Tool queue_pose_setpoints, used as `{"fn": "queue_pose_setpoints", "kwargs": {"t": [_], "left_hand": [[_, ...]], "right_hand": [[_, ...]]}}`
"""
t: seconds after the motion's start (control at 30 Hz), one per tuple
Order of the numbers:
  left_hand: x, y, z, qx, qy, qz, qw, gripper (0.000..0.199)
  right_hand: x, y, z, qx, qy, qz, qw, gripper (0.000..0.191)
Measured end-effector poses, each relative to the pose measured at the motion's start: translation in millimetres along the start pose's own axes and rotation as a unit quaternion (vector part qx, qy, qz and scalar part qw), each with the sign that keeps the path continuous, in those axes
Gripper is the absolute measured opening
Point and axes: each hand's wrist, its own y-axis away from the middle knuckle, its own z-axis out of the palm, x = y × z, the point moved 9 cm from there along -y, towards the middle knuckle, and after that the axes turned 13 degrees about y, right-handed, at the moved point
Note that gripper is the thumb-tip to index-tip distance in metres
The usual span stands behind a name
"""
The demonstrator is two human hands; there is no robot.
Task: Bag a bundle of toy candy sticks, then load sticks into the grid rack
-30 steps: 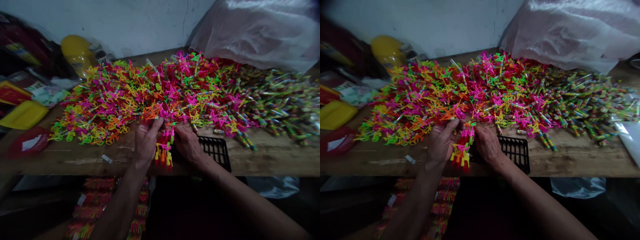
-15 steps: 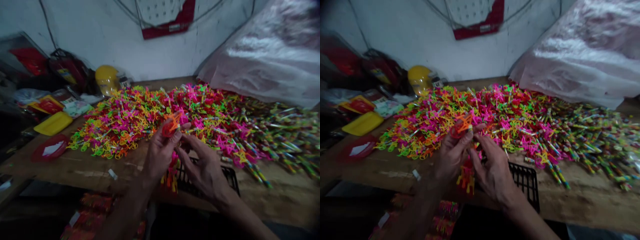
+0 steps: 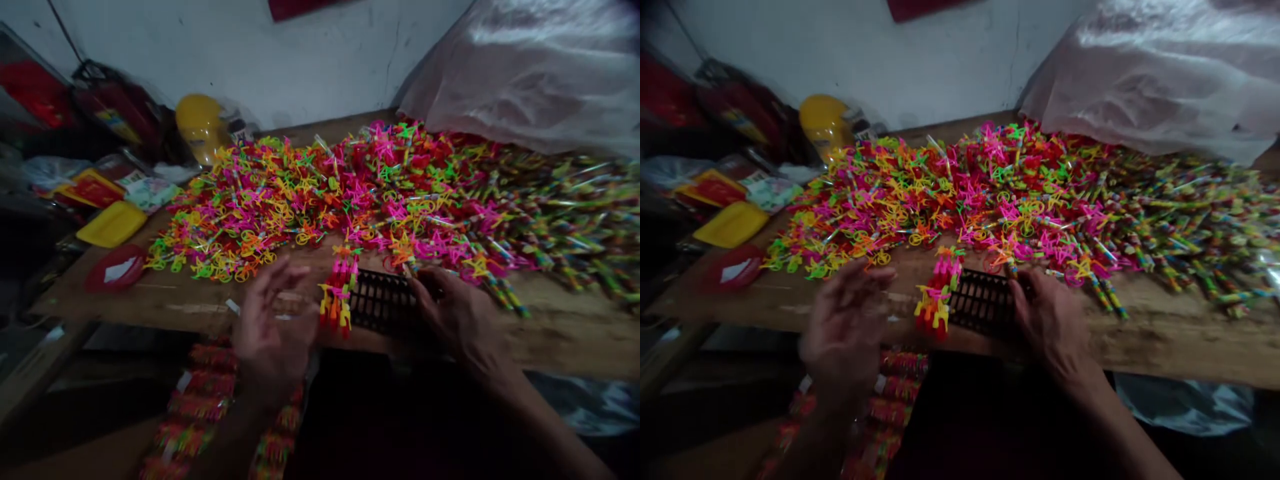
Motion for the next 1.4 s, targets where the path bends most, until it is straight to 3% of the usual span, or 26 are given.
{"fn": "queue_pose_setpoints", "kwargs": {"t": [0.1, 0.13, 0.23, 0.3, 0.43, 0.53, 0.6, 0.73, 0.83, 0.9, 1.03, 1.23, 1.4], "left_hand": [[-39, 48, 5.0, -0.075, -0.096, -0.042, 0.992, 0.094], [-54, 60, 7.0, -0.087, -0.116, -0.057, 0.988, 0.102], [-91, 74, 11.0, -0.087, -0.141, -0.106, 0.981, 0.107], [-103, 71, 12.6, -0.081, -0.136, -0.125, 0.979, 0.102], [-103, 57, 14.4, -0.099, -0.149, -0.115, 0.977, 0.087], [-101, 54, 14.3, -0.118, -0.148, -0.109, 0.976, 0.081], [-102, 53, 13.8, -0.125, -0.145, -0.103, 0.976, 0.081], [-104, 47, 12.0, -0.160, -0.133, -0.091, 0.974, 0.084], [-109, 42, 10.7, -0.228, -0.104, -0.110, 0.962, 0.088], [-112, 38, 8.5, -0.264, -0.089, -0.113, 0.954, 0.075], [-113, 27, 5.2, -0.277, -0.089, -0.069, 0.954, 0.043], [-118, 14, 15.1, -0.311, -0.079, -0.032, 0.946, 0.022], [-120, 8, 22.2, -0.369, -0.053, 0.015, 0.928, 0.020]], "right_hand": [[2, 14, 13, -0.004, 0.115, -0.052, 0.992, 0.016], [0, 17, 15, 0.003, 0.146, -0.059, 0.988, 0.015], [-15, 24, 12, 0.039, 0.190, -0.063, 0.979, 0.021], [-37, 32, 14, 0.050, 0.161, -0.104, 0.980, 0.023], [-79, 48, 46, -0.042, 0.037, -0.206, 0.977, 0.024], [-90, 52, 65, -0.071, 0.006, -0.208, 0.975, 0.036], [-92, 51, 72, -0.066, 0.008, -0.208, 0.976, 0.032], [-93, 51, 75, -0.035, 0.012, -0.219, 0.975, 0.018], [-94, 53, 74, -0.018, 0.021, -0.232, 0.972, 0.013], [-95, 53, 73, -0.012, 0.021, -0.239, 0.971, 0.011], [-99, 52, 70, 0.005, 0.025, -0.250, 0.968, 0.008], [-99, 52, 72, -0.008, 0.033, -0.253, 0.967, 0.008], [-100, 52, 74, -0.011, 0.034, -0.252, 0.967, 0.007]]}}
